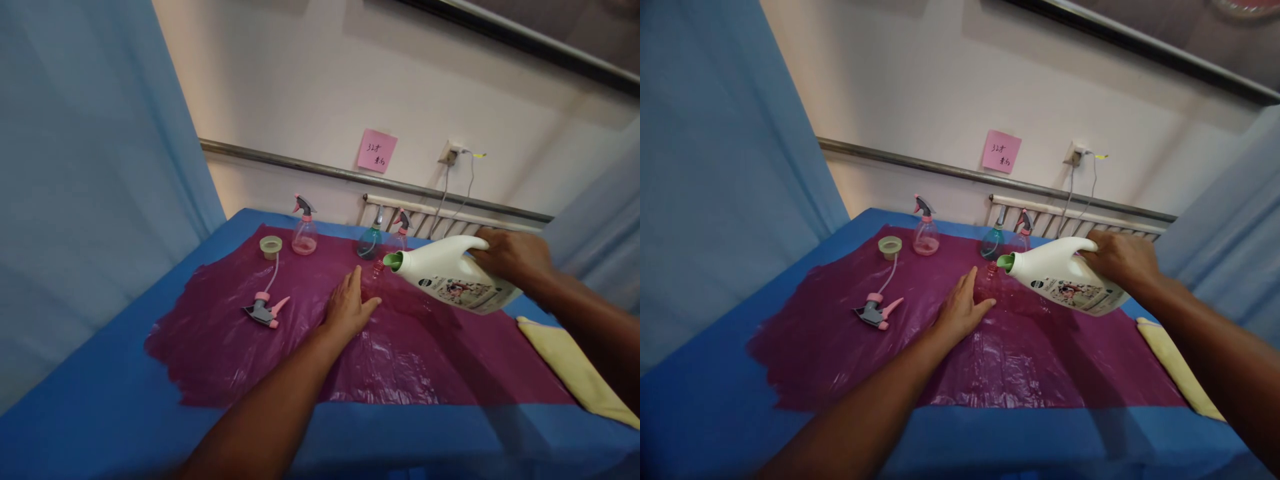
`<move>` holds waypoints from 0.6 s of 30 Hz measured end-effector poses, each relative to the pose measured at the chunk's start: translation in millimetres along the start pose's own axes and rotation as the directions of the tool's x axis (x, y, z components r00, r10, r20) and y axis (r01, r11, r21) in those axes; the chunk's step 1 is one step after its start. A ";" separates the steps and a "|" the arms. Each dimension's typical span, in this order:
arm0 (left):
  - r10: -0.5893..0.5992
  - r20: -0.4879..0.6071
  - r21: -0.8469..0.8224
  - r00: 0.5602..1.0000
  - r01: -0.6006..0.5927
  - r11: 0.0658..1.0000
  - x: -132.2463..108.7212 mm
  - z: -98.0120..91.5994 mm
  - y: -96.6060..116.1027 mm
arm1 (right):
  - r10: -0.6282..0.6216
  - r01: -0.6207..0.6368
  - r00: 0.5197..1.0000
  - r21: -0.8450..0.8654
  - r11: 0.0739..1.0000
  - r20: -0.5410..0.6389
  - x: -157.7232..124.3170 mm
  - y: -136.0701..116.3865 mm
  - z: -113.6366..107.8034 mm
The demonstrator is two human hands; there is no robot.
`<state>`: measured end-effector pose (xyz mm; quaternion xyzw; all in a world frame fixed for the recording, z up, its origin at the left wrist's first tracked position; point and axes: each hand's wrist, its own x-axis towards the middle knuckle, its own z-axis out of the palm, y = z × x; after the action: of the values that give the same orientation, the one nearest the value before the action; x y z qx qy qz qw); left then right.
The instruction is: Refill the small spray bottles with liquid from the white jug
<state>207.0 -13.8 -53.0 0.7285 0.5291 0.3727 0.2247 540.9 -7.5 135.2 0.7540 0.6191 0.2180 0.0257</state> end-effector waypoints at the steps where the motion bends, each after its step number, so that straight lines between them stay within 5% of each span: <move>1: 0.004 0.000 0.000 1.000 -0.004 1.000 -0.2 0.1 -0.3 | -0.005 0.005 1.000 -0.004 1.000 -0.007 -0.1 0.1 -1.0; 18: 0.084 -0.009 0.003 0.996 -0.083 0.997 2.9 2.7 -1.7 | 0.005 -0.007 0.999 -0.038 0.999 -0.050 1.0 11.1 -9.4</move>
<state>208.6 -10.2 -55.0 0.7484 0.4996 0.3846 0.2057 547.9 -11.3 147.4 0.7495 0.6130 0.2486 0.0243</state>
